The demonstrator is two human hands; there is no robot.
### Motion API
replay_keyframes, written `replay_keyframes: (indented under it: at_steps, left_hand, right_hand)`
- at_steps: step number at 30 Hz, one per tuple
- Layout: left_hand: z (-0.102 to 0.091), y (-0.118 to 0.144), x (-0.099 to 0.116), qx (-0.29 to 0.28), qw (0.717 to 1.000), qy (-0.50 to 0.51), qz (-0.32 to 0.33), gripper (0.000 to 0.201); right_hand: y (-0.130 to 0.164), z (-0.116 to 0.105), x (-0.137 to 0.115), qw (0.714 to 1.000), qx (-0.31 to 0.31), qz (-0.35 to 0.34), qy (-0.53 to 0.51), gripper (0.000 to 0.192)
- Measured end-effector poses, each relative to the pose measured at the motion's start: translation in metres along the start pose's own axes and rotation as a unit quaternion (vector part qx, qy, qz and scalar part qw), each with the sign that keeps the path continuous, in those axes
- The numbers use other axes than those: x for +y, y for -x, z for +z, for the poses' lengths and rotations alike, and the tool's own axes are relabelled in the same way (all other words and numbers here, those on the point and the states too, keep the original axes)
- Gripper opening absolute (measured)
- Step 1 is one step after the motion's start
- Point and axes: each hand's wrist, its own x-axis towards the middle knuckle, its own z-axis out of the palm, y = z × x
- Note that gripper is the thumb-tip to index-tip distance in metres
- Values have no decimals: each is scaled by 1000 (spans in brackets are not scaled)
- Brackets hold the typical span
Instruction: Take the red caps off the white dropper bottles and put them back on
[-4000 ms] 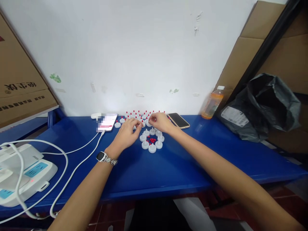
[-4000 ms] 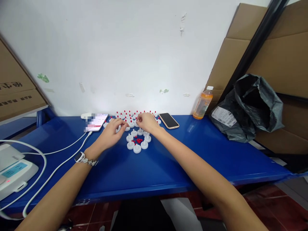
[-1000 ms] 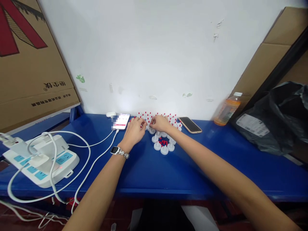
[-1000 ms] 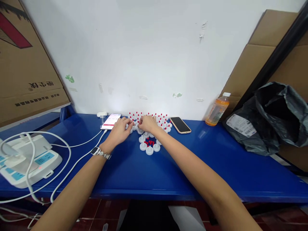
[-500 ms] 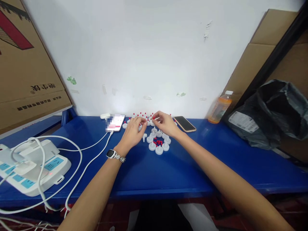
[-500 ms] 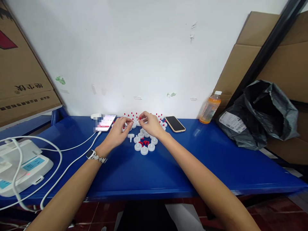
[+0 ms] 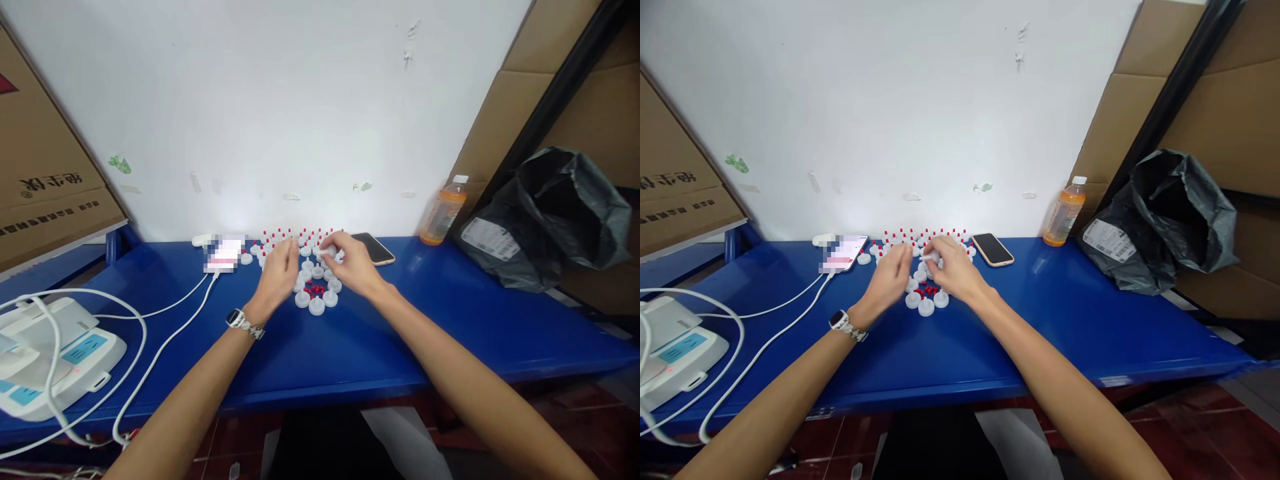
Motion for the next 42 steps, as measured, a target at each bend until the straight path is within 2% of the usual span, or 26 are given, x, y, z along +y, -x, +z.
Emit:
replay_keyframes:
  at_steps: [2, 3, 5, 8, 11, 15, 21, 25, 29, 31, 33, 37, 39, 42]
  left_hand:
    - [-4, 0, -4, 33, 997, 32, -60, 39]
    - [-6, 0, -7, 17, 998, 29, -56, 40]
    - [-6, 2, -15, -55, 998, 10, -2, 41]
    - [-1, 5, -22, -127, 991, 12, 36, 37]
    - [-1, 5, -24, -149, 988, 27, 39, 39]
    - [-19, 5, -27, -163, 986, 36, -14, 35]
    - [-46, 10, -39, -255, 957, 56, -129, 38]
    - [-50, 11, -41, -310, 932, 91, -165, 38]
    - [-52, 11, -45, -339, 918, 113, -170, 35]
    - [-54, 11, -48, -338, 920, 115, -161, 31]
    - [-56, 11, -51, -324, 927, 116, -151, 29]
    - [-57, 8, -50, -232, 954, 135, -134, 30]
    - [-54, 5, -46, -174, 961, 172, -126, 32]
    - [-47, 3, -41, -116, 959, 225, -127, 33]
  right_hand:
    - [0, -6, 8, 999, 32, 17, 22, 8]
    - [1, -8, 12, 998, 39, 33, 22, 8]
    - [2, -9, 17, 998, 28, 60, 2, 10]
    - [5, -5, 18, 997, -2, 65, -44, 12]
    - [8, 1, 18, 998, -3, 48, -48, 10]
    - [6, 7, 17, 997, 7, 71, -29, 10]
    - [-17, 28, 10, 994, -45, 69, -72, 9]
    - [-41, 46, 10, 992, -109, 58, 22, 9]
    - [-56, 55, 15, 972, -197, 74, 103, 8]
    - [-56, 56, 16, 970, -202, 79, 109, 8]
    - [-53, 54, 15, 979, -173, 69, 85, 12]
    - [-41, 49, 8, 992, -101, 66, -46, 26]
    - [-36, 48, 3, 979, -114, 81, -152, 28]
    - [-33, 47, -1, 934, -129, 129, -307, 27]
